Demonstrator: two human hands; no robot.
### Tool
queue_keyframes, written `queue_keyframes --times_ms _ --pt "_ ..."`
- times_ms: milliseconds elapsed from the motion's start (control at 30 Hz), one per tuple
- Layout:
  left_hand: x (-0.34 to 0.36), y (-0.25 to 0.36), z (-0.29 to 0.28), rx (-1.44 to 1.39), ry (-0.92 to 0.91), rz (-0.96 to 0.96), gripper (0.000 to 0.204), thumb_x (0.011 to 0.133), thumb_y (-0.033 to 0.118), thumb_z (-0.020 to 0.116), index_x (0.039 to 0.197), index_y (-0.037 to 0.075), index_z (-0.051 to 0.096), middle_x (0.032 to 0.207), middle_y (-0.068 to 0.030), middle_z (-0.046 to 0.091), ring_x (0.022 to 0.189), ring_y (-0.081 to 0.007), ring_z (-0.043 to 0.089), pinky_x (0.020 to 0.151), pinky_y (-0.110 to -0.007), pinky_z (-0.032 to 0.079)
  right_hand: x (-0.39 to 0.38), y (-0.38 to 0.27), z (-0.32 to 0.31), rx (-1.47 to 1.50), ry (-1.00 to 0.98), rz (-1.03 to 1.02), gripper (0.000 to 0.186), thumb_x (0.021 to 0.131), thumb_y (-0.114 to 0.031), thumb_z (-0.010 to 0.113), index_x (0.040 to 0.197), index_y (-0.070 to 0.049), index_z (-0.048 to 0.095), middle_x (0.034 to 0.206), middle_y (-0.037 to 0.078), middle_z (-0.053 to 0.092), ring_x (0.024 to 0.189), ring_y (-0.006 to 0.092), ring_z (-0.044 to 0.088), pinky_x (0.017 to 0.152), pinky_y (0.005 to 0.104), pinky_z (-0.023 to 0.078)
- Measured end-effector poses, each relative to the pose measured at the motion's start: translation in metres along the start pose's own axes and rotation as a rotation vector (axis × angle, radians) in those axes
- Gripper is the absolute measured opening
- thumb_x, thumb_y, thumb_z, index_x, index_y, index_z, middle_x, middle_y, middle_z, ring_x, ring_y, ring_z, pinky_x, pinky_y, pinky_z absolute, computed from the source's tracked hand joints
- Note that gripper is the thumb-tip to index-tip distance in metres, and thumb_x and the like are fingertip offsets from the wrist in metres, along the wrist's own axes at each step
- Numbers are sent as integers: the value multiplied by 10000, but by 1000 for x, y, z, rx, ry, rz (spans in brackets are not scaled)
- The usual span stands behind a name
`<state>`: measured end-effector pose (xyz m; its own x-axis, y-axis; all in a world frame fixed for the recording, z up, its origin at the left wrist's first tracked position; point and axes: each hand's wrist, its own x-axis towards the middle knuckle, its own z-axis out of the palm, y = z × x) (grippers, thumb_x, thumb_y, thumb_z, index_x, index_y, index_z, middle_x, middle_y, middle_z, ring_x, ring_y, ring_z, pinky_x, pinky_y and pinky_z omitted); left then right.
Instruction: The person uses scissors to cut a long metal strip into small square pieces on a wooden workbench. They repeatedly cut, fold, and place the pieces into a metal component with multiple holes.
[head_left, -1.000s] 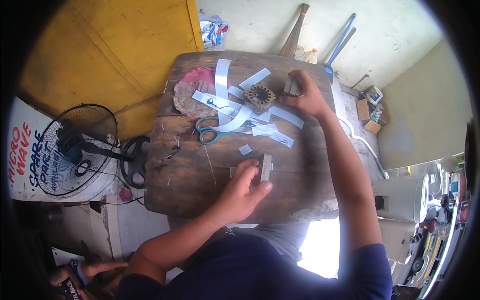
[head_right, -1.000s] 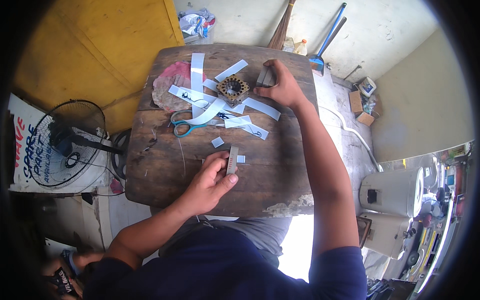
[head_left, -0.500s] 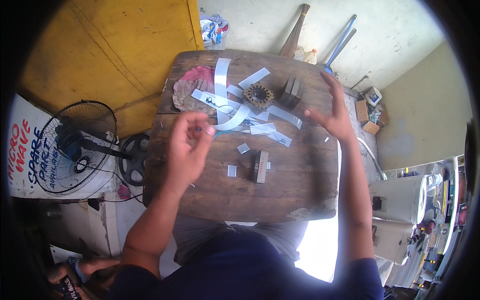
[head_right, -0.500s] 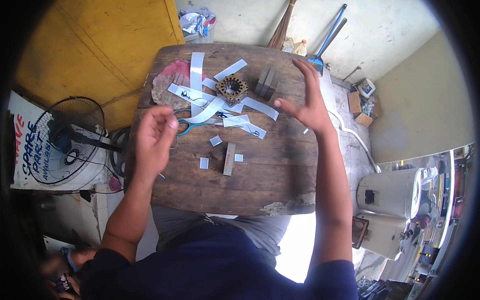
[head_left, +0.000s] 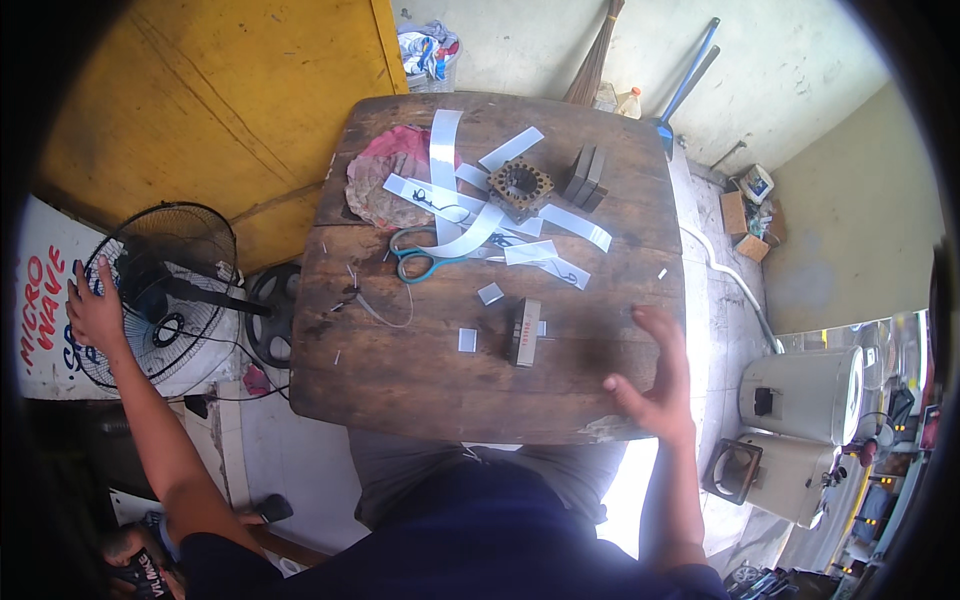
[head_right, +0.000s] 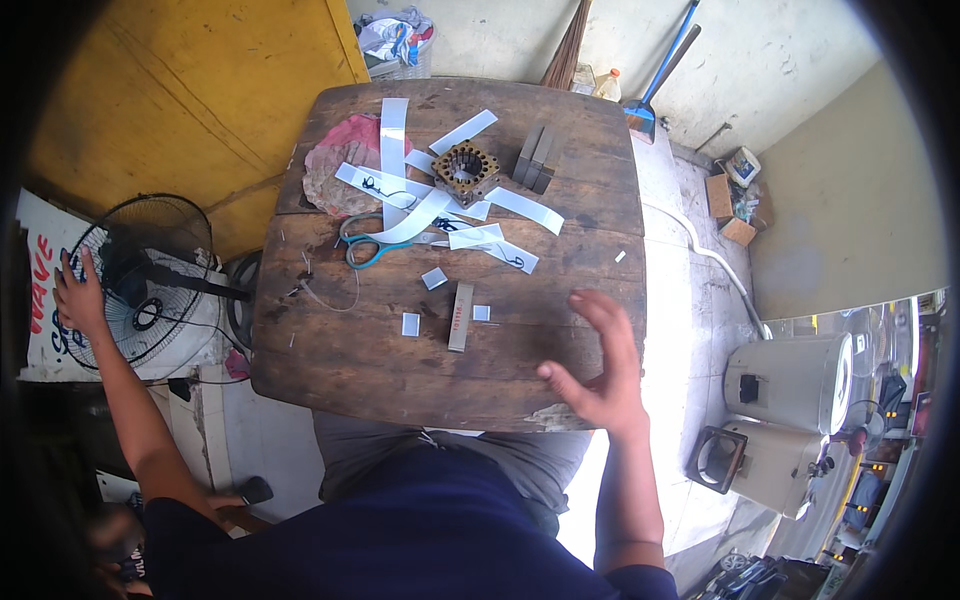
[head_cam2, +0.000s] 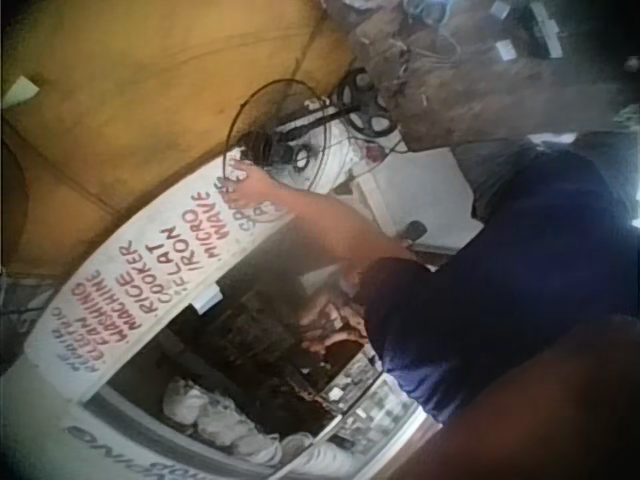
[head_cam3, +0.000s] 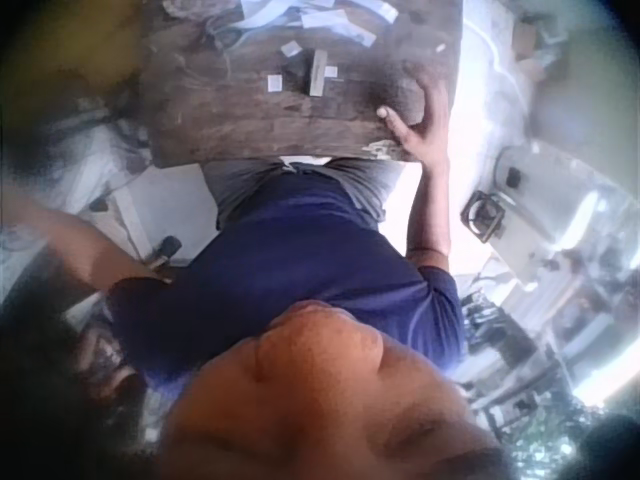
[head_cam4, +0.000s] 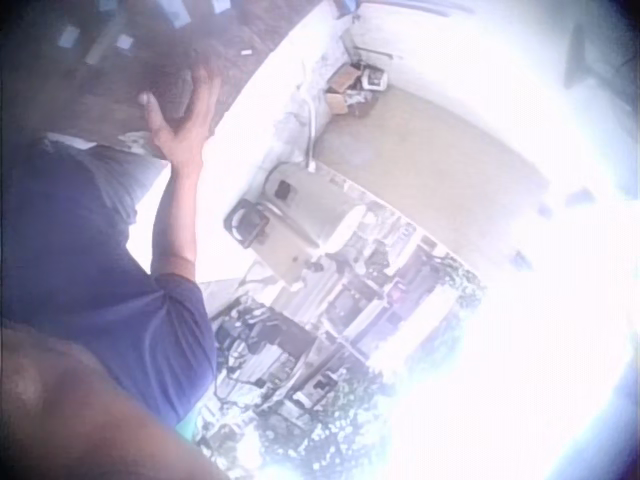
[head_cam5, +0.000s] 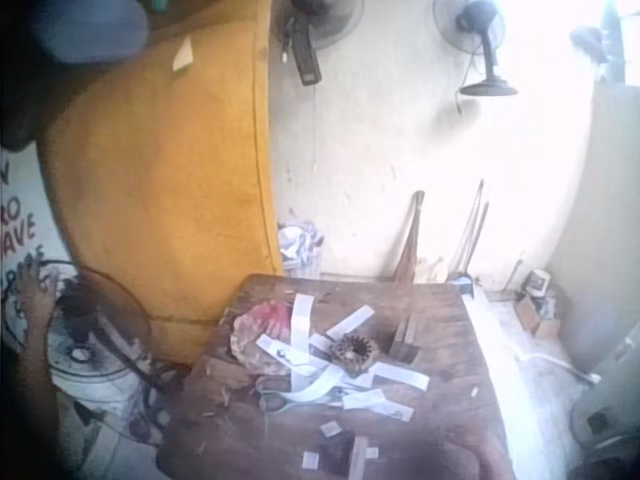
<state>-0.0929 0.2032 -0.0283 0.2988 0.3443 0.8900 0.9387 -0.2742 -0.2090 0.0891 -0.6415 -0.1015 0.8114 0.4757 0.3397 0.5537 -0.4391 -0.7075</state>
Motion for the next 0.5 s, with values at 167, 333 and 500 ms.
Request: queue_keyframes --times_ms 167,333,500 --pt "-2 -13 33 1 95 68 679 957 800 554 1435 334 675 1531 -17 609 1474 -327 471 1207 -623 278 0 -19 33 48 -135 -9 960 747 -350 983 1514 -25 506 1509 236 529 1402 418 548 1161 501 472" --pt "-1 -39 39 -180 180 169 586 969 726 612 1370 311 718 1457 -21 662 1375 -311 576 1142 -594 372 5 -28 60 92 -232 17 1129 707 -384 1000 1600 -37 403 1594 244 448 1486 437 459 1212 504 429" --pt "-8 -41 27 -96 156 175 590 973 717 612 1375 296 709 1445 -42 663 1359 -318 583 1143 -567 382 17 -30 70 97 -256 34 1246 687 -409 1008 1653 -45 310 1639 268 397 1530 452 399 1248 516 383"
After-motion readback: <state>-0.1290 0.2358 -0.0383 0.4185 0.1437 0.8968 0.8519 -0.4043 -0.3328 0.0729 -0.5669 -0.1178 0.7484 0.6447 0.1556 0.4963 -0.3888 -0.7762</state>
